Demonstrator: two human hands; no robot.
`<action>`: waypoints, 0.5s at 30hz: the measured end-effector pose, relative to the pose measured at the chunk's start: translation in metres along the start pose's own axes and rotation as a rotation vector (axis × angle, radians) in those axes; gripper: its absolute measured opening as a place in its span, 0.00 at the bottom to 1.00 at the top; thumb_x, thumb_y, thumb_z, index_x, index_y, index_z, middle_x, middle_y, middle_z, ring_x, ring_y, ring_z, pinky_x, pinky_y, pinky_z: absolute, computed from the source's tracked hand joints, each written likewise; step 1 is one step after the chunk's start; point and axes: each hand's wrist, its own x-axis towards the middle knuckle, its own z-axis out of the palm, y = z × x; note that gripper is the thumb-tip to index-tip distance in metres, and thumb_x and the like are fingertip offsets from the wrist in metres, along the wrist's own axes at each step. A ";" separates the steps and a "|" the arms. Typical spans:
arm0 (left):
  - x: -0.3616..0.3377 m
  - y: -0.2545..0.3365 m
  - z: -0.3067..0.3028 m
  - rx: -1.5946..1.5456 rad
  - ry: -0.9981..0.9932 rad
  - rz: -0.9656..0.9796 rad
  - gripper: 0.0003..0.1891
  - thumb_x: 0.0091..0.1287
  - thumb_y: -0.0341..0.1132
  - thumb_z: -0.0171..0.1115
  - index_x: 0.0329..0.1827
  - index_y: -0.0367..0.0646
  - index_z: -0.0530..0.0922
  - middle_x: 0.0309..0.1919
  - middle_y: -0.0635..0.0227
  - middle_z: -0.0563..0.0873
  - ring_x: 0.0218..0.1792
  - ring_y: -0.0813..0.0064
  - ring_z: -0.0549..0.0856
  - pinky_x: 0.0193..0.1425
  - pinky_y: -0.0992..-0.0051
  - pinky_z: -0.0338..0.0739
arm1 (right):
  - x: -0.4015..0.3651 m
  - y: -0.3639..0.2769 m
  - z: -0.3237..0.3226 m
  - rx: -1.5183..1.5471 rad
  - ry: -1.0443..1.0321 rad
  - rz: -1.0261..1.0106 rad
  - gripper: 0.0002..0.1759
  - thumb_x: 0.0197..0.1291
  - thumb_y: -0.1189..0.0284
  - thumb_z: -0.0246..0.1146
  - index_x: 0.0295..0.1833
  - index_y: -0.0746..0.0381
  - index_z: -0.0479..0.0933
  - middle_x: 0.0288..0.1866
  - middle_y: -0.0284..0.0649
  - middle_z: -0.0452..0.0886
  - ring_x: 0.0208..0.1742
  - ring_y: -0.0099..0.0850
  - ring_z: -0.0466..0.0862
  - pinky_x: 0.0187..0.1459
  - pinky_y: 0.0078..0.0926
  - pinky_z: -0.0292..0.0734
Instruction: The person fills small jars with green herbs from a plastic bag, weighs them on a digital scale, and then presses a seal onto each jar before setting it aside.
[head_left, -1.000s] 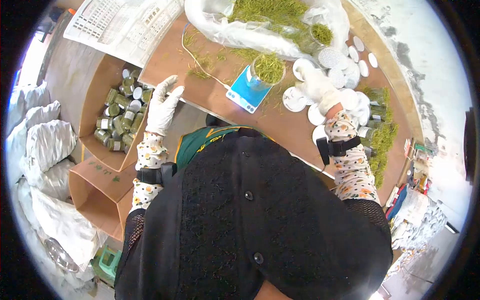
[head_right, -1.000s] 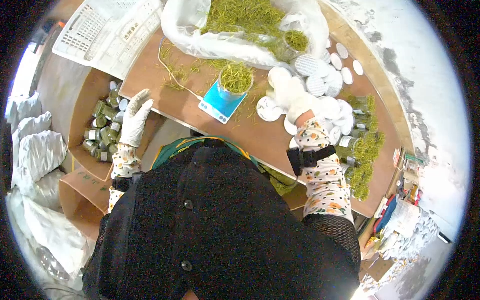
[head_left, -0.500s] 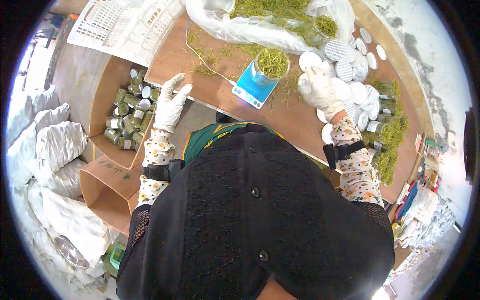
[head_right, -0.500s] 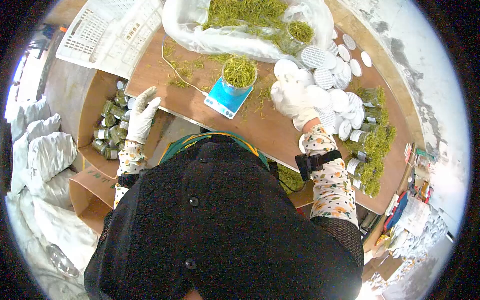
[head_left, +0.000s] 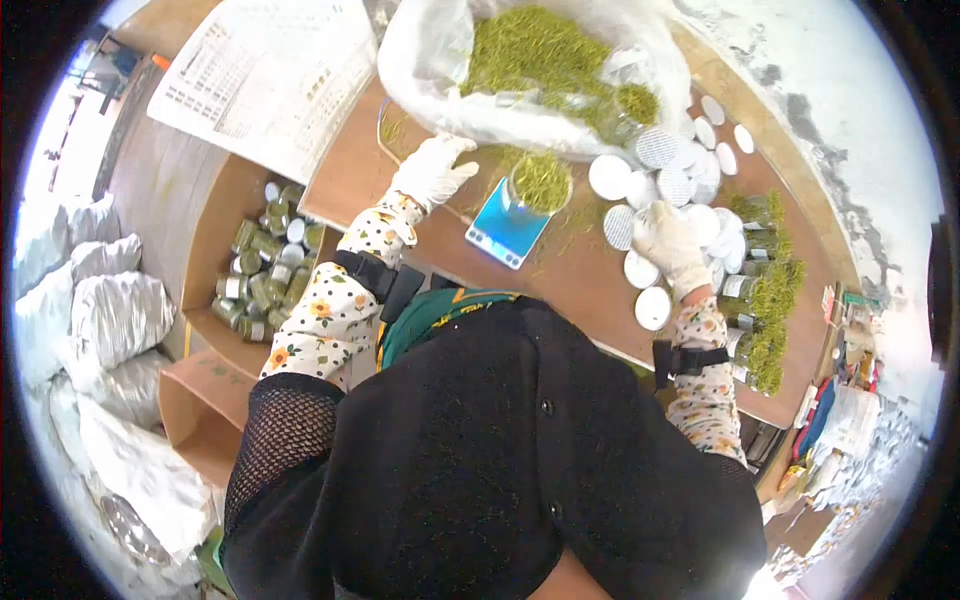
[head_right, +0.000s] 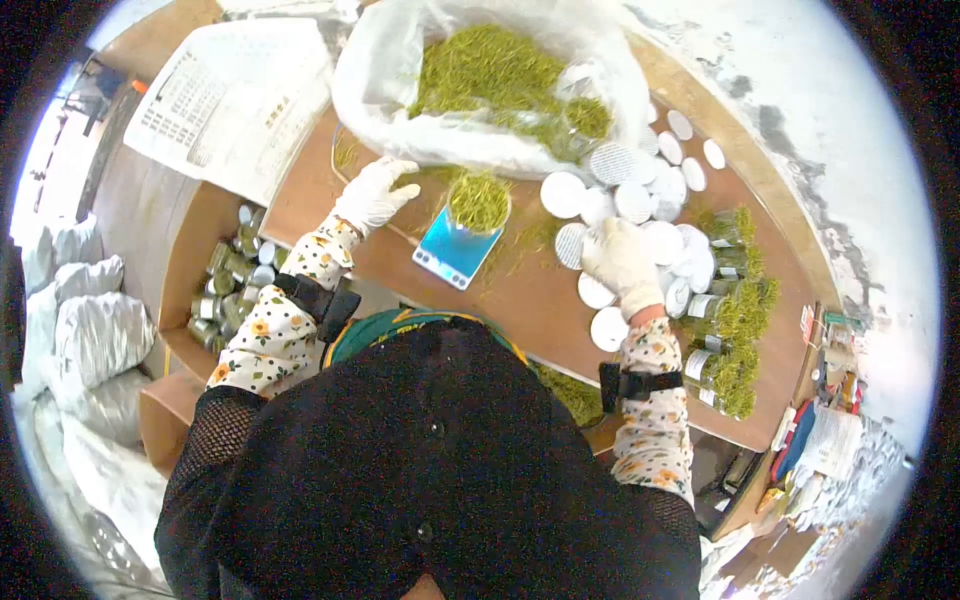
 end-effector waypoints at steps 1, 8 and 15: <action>0.012 0.011 -0.006 0.002 0.009 0.037 0.21 0.66 0.43 0.63 0.58 0.41 0.80 0.55 0.55 0.82 0.59 0.56 0.80 0.66 0.64 0.71 | -0.007 0.000 0.004 -0.053 0.072 -0.069 0.20 0.56 0.59 0.62 0.44 0.66 0.77 0.47 0.54 0.79 0.50 0.54 0.81 0.52 0.49 0.76; 0.142 0.006 -0.030 0.108 0.184 0.309 0.14 0.67 0.42 0.59 0.52 0.51 0.82 0.49 0.61 0.83 0.53 0.58 0.82 0.59 0.62 0.76 | -0.028 -0.028 0.005 -0.015 0.204 -0.071 0.18 0.57 0.61 0.61 0.45 0.65 0.75 0.44 0.53 0.78 0.47 0.56 0.79 0.51 0.49 0.74; 0.202 0.016 -0.016 0.393 -0.248 -0.063 0.29 0.62 0.45 0.66 0.66 0.50 0.72 0.59 0.52 0.77 0.58 0.53 0.80 0.59 0.58 0.77 | -0.046 -0.015 0.020 0.110 0.200 0.054 0.19 0.60 0.64 0.62 0.52 0.63 0.73 0.51 0.57 0.78 0.44 0.58 0.81 0.47 0.50 0.78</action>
